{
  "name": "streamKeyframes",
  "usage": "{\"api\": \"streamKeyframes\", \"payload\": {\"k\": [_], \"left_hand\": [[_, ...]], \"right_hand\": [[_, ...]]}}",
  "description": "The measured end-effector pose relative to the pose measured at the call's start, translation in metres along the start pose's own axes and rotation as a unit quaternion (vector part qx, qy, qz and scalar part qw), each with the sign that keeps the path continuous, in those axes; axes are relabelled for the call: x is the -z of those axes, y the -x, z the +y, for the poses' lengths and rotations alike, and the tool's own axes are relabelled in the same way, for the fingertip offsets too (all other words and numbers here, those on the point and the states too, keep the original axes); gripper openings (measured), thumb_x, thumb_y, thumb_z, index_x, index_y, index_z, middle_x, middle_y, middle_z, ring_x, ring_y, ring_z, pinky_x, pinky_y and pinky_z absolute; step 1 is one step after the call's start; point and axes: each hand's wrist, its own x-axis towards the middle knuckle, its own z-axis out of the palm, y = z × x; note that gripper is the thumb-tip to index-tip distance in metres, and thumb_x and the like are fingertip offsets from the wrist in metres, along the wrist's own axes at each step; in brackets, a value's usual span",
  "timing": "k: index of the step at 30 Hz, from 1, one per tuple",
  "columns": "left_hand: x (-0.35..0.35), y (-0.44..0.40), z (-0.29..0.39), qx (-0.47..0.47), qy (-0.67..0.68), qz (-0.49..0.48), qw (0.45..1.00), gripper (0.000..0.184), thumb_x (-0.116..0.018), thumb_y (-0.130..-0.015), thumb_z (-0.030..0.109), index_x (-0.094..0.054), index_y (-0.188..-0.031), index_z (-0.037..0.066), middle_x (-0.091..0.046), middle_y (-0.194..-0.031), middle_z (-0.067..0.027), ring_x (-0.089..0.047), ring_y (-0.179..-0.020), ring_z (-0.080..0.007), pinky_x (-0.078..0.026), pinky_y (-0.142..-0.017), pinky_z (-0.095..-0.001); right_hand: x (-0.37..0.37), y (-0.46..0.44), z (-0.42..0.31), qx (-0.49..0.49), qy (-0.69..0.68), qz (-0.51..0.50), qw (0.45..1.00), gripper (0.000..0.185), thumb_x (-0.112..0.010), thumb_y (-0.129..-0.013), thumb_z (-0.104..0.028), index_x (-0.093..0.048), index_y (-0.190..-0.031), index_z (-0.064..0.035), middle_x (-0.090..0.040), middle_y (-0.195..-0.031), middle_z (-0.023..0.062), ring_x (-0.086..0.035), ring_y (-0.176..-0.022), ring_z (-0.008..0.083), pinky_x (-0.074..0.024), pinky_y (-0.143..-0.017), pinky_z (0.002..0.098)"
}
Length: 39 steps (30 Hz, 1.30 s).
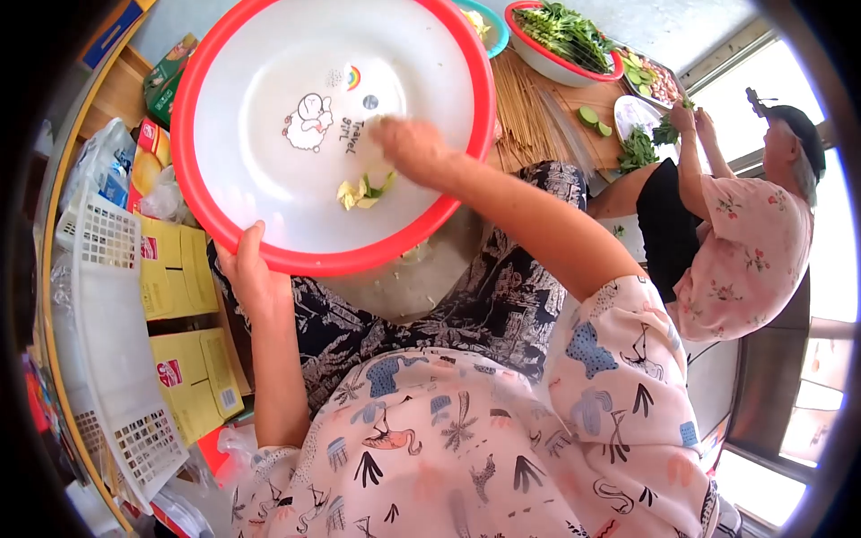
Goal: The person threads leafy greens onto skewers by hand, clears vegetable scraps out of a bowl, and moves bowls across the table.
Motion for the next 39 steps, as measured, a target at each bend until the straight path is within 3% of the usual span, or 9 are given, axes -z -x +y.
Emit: {"api": "streamKeyframes", "payload": {"k": [2,5,10,13,18,28,34,36,39], "left_hand": [[0.001,-0.004,0.0,0.004,-0.004,0.001,1.0,0.051,-0.051,-0.08,-0.006,-0.041,-0.13,0.0,-0.05,-0.123,-0.0131,-0.052,-0.109,-0.0228,-0.044,-0.093,-0.0383],[0.003,-0.004,0.0,0.01,-0.007,0.005,1.0,0.051,-0.051,-0.08,-0.005,-0.041,-0.13,0.0,-0.05,-0.121,-0.0125,-0.052,-0.109,-0.0228,-0.044,-0.093,-0.0381],[-0.002,-0.004,0.0,-0.001,-0.007,-0.004,1.0,0.051,-0.052,-0.079,-0.005,-0.042,-0.129,0.001,-0.051,-0.12,-0.0121,-0.053,-0.108,-0.0225,-0.044,-0.093,-0.0376],[0.001,-0.006,-0.003,0.01,-0.002,-0.007,1.0,0.051,-0.052,-0.079,-0.006,-0.043,-0.128,0.001,-0.051,-0.12,-0.0121,-0.053,-0.108,-0.0224,-0.044,-0.093,-0.0374],[0.0,-0.009,-0.007,0.012,0.0,-0.005,1.0,0.051,-0.053,-0.078,-0.006,-0.043,-0.128,0.002,-0.051,-0.12,-0.0114,-0.053,-0.108,-0.022,-0.044,-0.093,-0.0382],[0.002,-0.009,-0.014,0.022,-0.002,-0.002,1.0,0.049,-0.054,-0.077,-0.006,-0.046,-0.124,0.002,-0.054,-0.117,-0.01,-0.054,-0.105,-0.0209,-0.045,-0.091,-0.0377],[0.008,-0.019,-0.018,0.029,-0.038,0.008,0.999,0.053,-0.055,-0.076,-0.006,-0.046,-0.128,0.004,-0.053,-0.121,-0.0108,-0.053,-0.11,-0.0244,-0.046,-0.092,-0.041],[0.009,-0.021,-0.013,0.019,-0.029,-0.007,0.999,0.054,-0.054,-0.077,-0.006,-0.045,-0.129,0.003,-0.052,-0.122,-0.0111,-0.053,-0.111,-0.0242,-0.046,-0.093,-0.0409],[0.008,-0.022,-0.013,0.013,-0.042,-0.004,0.999,0.054,-0.054,-0.077,-0.007,-0.045,-0.13,0.003,-0.052,-0.123,-0.0115,-0.052,-0.111,-0.0238,-0.045,-0.093,-0.0407]], "right_hand": [[-0.003,0.012,-0.017,0.034,-0.007,-0.083,0.996,0.026,-0.059,-0.081,-0.014,-0.056,-0.107,-0.0093,-0.058,-0.106,0.0115,-0.062,-0.089,0.0324,-0.0508,-0.076,0.0424],[0.007,0.007,-0.01,-0.028,-0.098,-0.023,0.995,0.036,-0.062,-0.081,-0.018,-0.055,-0.115,-0.0104,-0.056,-0.11,0.0124,-0.062,-0.09,0.0321,-0.0503,-0.078,0.0422],[0.003,0.026,-0.027,0.027,-0.095,-0.071,0.993,0.047,-0.062,-0.084,-0.028,-0.051,-0.126,-0.0134,-0.051,-0.116,0.0137,-0.06,-0.095,0.0317,-0.049,-0.082,0.0414],[-0.006,0.03,-0.039,0.08,-0.111,-0.025,0.99,0.041,-0.06,-0.084,-0.031,-0.054,-0.122,-0.0144,-0.052,-0.11,0.0122,-0.057,-0.101,0.0301,-0.0478,-0.082,0.0426],[-0.017,0.033,-0.043,0.123,-0.084,-0.077,0.986,0.031,-0.059,-0.085,-0.029,-0.057,-0.111,-0.0131,-0.052,-0.107,0.0116,-0.055,-0.102,0.0317,-0.0464,-0.082,0.0449],[-0.029,0.038,-0.04,0.055,-0.219,-0.141,0.964,0.016,-0.059,-0.083,-0.015,-0.061,-0.096,-0.0062,-0.057,-0.094,0.0119,-0.059,-0.089,0.0293,-0.0462,-0.08,0.0386],[-0.053,0.028,-0.025,0.091,-0.291,-0.042,0.952,0.012,-0.058,-0.079,-0.006,-0.062,-0.091,-0.0044,-0.059,-0.087,0.0114,-0.059,-0.076,0.0273,-0.0483,-0.071,0.0339],[-0.045,0.015,-0.013,0.013,-0.304,0.071,0.95,0.012,-0.058,-0.078,-0.005,-0.061,-0.089,-0.0041,-0.059,-0.087,0.0115,-0.059,-0.074,0.0261,-0.0486,-0.069,0.0333],[-0.034,0.007,-0.001,-0.015,-0.235,0.077,0.969,0.012,-0.059,-0.078,-0.005,-0.061,-0.09,-0.0043,-0.058,-0.089,0.0112,-0.06,-0.077,0.0272,-0.0484,-0.071,0.035]]}}
